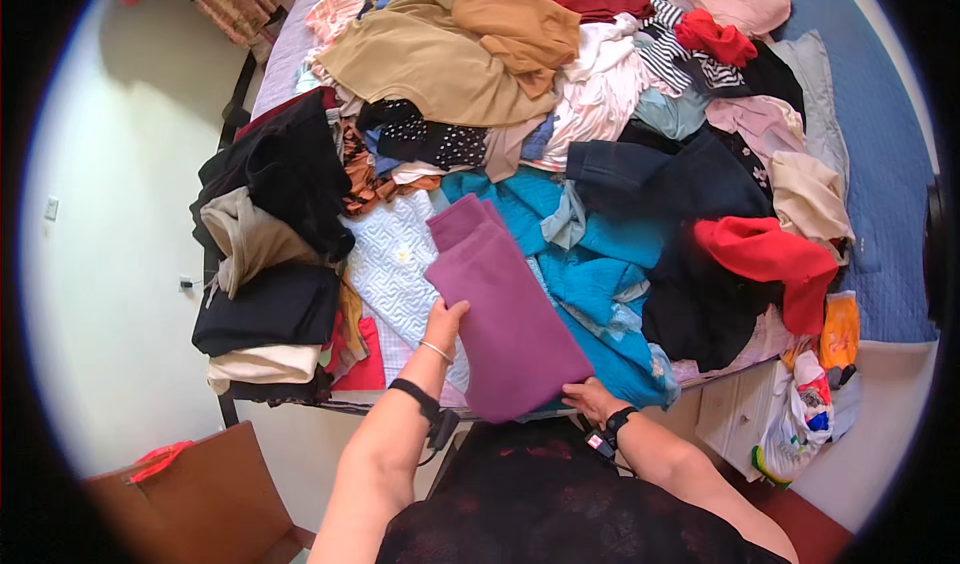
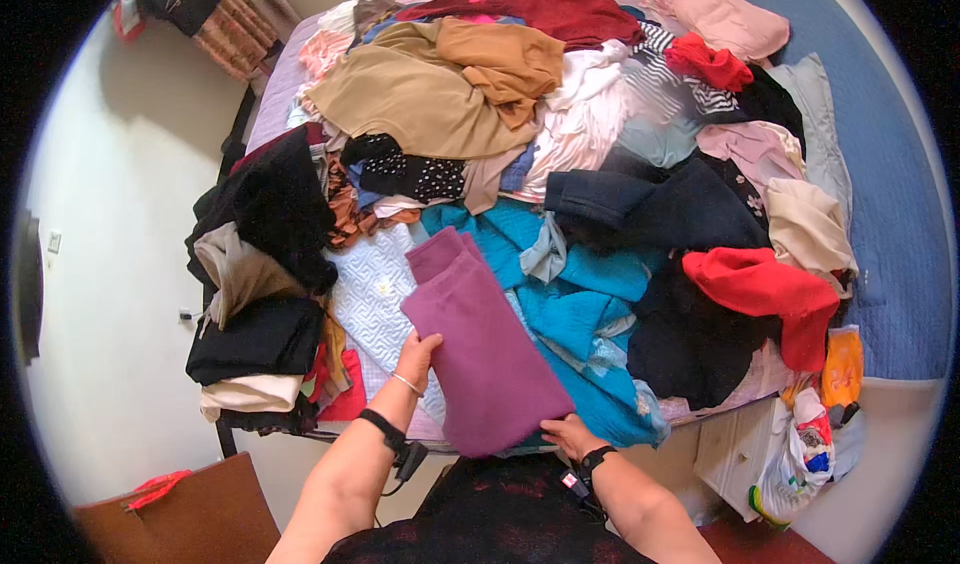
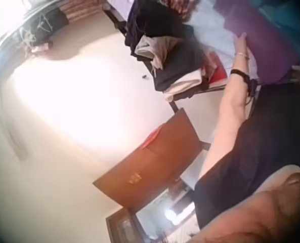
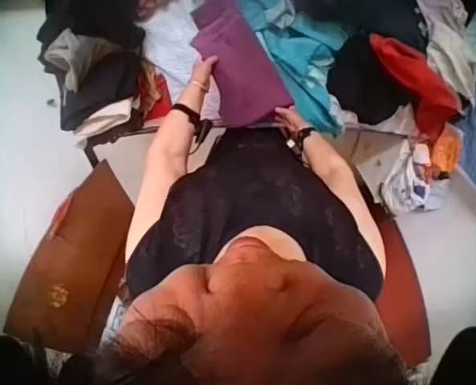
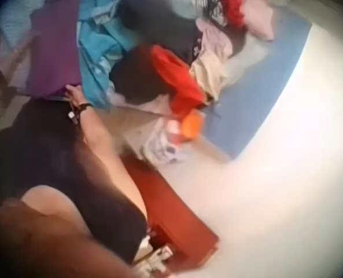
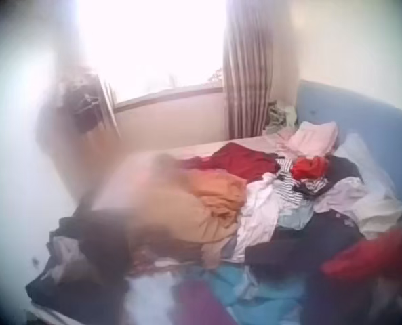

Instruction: Fold various items of clothing on a bed.

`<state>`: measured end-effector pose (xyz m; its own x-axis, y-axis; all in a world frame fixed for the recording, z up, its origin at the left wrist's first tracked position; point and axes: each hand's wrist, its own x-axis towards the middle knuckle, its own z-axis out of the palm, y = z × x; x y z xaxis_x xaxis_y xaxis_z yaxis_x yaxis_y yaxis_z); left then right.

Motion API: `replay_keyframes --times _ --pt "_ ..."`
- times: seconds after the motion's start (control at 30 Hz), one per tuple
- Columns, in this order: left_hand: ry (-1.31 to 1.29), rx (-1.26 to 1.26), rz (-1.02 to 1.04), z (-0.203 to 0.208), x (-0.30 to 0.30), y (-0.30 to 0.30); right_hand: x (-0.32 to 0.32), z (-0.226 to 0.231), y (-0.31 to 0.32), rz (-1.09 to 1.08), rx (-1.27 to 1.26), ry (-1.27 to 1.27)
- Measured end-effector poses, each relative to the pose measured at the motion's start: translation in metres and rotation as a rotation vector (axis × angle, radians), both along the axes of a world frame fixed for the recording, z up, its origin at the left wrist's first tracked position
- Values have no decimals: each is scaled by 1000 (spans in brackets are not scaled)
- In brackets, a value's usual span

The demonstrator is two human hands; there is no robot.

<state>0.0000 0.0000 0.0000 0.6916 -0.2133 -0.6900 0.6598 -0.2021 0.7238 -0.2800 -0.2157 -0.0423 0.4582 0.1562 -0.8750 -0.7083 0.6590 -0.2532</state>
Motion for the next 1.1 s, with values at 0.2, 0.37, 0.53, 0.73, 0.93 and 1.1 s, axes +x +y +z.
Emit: replay_keyframes --times 0.2,0.37,0.53,0.73,0.93,1.1 --pt "-139 -501 51 60 51 -13 8 11 14 9 -13 -78" --pt "50 393 -13 14 58 11 22 18 16 29 27 -116" --pt "-144 280 -386 -43 -14 43 47 11 30 -78 90 -128" --pt "-35 47 -308 -29 -71 53 85 44 48 -326 -167 -205" --pt "461 -539 -107 37 -59 47 145 198 61 80 -193 -581" --pt "488 -756 -149 87 -44 52 203 327 113 144 -173 -841"
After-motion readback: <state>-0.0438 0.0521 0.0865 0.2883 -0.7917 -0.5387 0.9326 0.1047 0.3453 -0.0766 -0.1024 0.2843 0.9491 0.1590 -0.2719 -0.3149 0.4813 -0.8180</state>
